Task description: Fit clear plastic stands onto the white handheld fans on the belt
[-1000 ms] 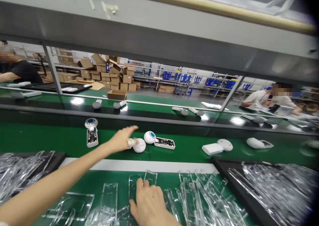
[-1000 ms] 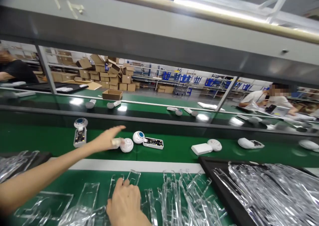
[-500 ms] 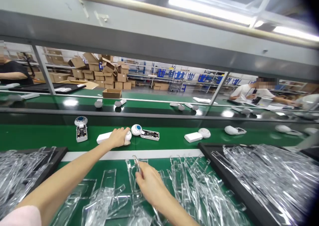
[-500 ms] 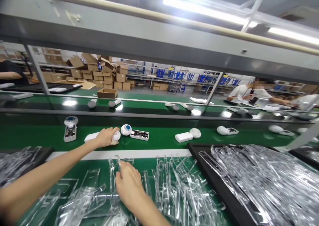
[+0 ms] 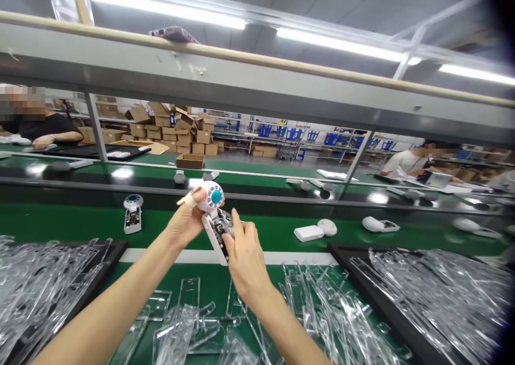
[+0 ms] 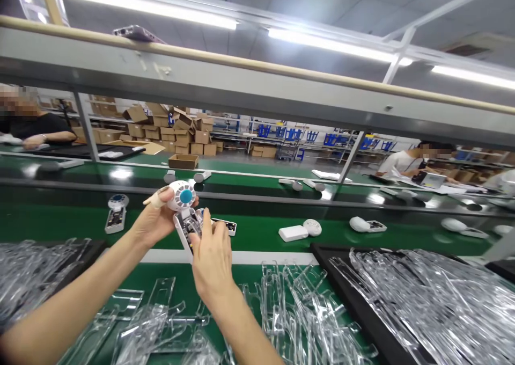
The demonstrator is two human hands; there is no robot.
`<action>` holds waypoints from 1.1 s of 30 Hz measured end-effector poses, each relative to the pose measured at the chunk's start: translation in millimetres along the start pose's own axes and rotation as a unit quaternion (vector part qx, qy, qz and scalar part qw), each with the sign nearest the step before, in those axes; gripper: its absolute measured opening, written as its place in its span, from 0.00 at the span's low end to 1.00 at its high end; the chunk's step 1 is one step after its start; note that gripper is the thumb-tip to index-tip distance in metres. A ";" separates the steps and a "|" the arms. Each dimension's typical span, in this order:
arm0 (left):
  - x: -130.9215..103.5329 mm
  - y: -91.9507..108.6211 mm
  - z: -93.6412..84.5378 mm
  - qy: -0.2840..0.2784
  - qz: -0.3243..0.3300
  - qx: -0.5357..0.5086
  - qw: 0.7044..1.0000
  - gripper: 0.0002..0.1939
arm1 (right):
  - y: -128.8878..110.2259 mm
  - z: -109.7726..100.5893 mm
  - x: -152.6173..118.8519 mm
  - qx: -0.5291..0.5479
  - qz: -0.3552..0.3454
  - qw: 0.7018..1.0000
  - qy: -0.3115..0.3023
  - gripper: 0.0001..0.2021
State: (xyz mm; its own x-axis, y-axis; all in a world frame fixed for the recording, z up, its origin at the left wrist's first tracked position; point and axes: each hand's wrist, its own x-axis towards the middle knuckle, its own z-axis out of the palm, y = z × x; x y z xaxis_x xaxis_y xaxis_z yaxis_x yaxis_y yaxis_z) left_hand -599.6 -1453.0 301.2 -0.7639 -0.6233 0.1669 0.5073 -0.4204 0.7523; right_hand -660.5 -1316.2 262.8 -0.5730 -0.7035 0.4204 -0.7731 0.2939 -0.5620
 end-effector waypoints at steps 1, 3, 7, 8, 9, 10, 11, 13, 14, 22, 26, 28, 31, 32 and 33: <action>-2.6 -2.0 1.6 -0.006 -0.002 -0.008 1.000 0.18 | -5.1 3.2 -0.2 -0.021 0.003 1.000 0.003 0.28; -5.7 -5.7 2.7 -0.011 -0.013 -0.015 1.000 0.17 | -12.8 9.4 -0.9 -0.047 0.011 0.999 0.010 0.29; -7.5 -9.8 0.4 0.008 -0.034 -0.013 0.999 0.16 | -18.1 18.2 -3.4 -0.067 0.026 0.997 0.021 0.28; -7.2 -9.7 -0.6 0.015 -0.033 -0.015 0.999 0.15 | -17.3 19.3 -4.5 -0.071 0.030 0.997 0.020 0.27; -6.8 -9.1 -1.7 0.019 -0.032 -0.017 0.999 0.16 | -15.6 19.8 -5.8 -0.067 0.035 0.997 0.010 0.27; -6.4 -8.4 -2.7 0.018 -0.032 -0.016 0.999 0.16 | -13.2 19.6 -7.0 -0.051 0.044 0.998 -0.010 0.28; -6.1 -7.7 -3.5 0.014 -0.034 -0.011 0.999 0.17 | -10.3 18.9 -8.0 -0.024 0.055 0.998 -0.038 0.28; -6.6 -7.8 -4.8 0.003 -0.032 0.002 0.999 0.19 | -3.7 16.0 -9.0 0.057 0.061 0.992 -0.093 0.29; -7.6 -9.2 -5.3 0.000 -0.023 0.005 1.000 0.21 | -0.4 14.3 -9.0 0.094 0.054 0.989 -0.104 0.30; -24.1 -36.4 -11.4 0.017 -0.073 0.165 0.983 0.28 | 14.6 7.0 -0.2 0.083 -0.051 0.995 0.001 0.26; -29.7 -43.2 -5.4 0.085 -0.004 0.176 0.981 0.27 | 25.0 11.7 21.1 0.254 0.112 0.957 0.088 0.20; -33.2 -45.7 0.3 0.094 0.034 0.196 0.975 0.26 | 29.4 16.1 32.6 0.291 0.184 0.931 0.120 0.24; -35.9 -49.3 6.7 0.088 0.062 0.214 0.971 0.24 | 32.7 21.8 42.6 0.293 0.196 0.925 0.140 0.27; -35.2 -50.9 7.7 0.087 0.062 0.212 0.971 0.23 | 33.9 23.5 44.2 0.292 0.196 0.924 0.148 0.27; -33.2 -53.1 8.3 0.088 0.060 0.207 0.973 0.23 | 36.0 25.5 45.5 0.290 0.197 0.924 0.154 0.27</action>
State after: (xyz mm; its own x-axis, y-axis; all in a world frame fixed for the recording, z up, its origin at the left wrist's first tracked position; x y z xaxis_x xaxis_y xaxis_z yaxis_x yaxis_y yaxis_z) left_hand -604.4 -1404.5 260.9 -0.6104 -0.7701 0.1854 0.3570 -0.0584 0.9323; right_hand -707.5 -1354.1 243.6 -0.8977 -0.3728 0.2348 -0.2638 0.0280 -0.9642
